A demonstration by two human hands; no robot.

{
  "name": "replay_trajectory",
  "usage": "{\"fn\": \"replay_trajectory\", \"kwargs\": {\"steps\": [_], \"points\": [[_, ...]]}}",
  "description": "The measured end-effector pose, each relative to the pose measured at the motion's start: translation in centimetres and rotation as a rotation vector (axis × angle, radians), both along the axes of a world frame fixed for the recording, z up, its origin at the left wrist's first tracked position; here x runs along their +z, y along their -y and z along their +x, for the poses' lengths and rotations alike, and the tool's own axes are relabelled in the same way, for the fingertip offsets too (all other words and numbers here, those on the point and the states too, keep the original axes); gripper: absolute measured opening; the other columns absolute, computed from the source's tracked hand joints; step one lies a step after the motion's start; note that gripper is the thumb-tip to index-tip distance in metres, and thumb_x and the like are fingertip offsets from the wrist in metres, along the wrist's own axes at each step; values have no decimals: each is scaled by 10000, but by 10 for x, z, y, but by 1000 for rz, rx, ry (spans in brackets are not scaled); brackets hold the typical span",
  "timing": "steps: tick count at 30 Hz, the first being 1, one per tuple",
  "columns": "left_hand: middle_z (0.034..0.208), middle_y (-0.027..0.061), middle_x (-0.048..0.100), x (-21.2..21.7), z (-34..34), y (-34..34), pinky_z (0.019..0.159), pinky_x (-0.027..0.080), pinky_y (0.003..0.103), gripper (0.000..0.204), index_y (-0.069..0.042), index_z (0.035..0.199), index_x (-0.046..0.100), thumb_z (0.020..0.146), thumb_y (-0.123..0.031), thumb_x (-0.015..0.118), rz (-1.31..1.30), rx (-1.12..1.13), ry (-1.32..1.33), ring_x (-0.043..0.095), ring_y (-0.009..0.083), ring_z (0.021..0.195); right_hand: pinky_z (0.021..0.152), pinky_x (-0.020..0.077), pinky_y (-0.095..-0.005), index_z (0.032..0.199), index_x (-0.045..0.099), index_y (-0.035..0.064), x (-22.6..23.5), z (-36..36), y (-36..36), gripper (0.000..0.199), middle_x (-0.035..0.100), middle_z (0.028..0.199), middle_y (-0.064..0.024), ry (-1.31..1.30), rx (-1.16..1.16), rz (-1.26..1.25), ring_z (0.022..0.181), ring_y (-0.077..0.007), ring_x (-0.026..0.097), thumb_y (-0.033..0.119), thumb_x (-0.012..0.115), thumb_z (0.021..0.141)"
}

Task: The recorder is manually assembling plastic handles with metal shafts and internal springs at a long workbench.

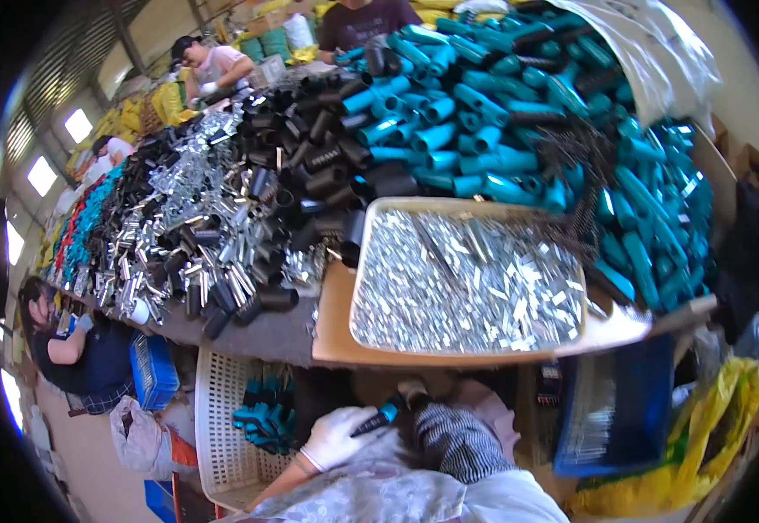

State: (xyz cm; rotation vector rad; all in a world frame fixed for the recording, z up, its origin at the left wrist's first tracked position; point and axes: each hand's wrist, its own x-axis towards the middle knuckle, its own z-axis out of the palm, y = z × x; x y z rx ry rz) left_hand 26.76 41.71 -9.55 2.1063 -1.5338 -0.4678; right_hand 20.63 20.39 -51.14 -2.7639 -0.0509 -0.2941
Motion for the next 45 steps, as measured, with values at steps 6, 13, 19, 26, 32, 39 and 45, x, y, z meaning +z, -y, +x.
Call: {"fn": "replay_trajectory", "kwargs": {"steps": [6,13,19,26,32,39,45], "points": [[1053,134,714,-26,19,5,836,573,418,458,-118,1237,677,861,-371,744,75,22,-51,698,332,945,916,523,-409,1033,758,36,95,58,10,274,753,1057,-171,106,33,116,1043,-336,703,267,713,893],[1035,141,716,-39,26,18,816,577,428,490,-132,1252,671,845,-391,756,54,18,-69,702,333,926,920,524,-414,1041,754,30,123,52,32,286,752,1058,-173,167,-141,238,1056,-343,698,269,714,888],[1039,174,720,-69,7,31,765,577,490,548,-120,1304,604,879,-451,704,156,180,-100,708,386,900,924,524,-418,1049,750,26,181,45,15,297,751,1059,-176,224,-285,364,1068,-349,695,271,715,884],[1016,267,708,-88,5,63,818,543,538,518,-40,1208,603,833,-391,669,417,151,-269,691,459,908,929,525,-424,1057,746,20,241,12,-21,310,750,1060,-178,230,-492,516,1082,-356,690,273,716,880],[923,277,713,-156,-21,50,758,552,523,346,-1,1070,684,872,-269,589,280,242,-284,703,443,848,861,542,-471,1043,745,24,224,0,-51,321,737,1008,-204,178,-690,465,965,-397,696,293,728,869],[896,246,723,-124,-6,54,698,553,525,355,-29,1099,668,850,-278,624,241,301,-289,712,416,802,1003,472,-496,1166,698,78,250,10,-48,347,703,1177,-171,-31,-607,488,1150,-403,619,322,538,978],[892,247,716,-114,7,56,736,545,538,350,-42,1110,652,813,-226,626,194,294,-296,687,452,816,929,513,-433,1073,736,20,234,16,-30,320,735,1077,-203,-3,-614,570,1044,-367,684,286,695,901]]}}
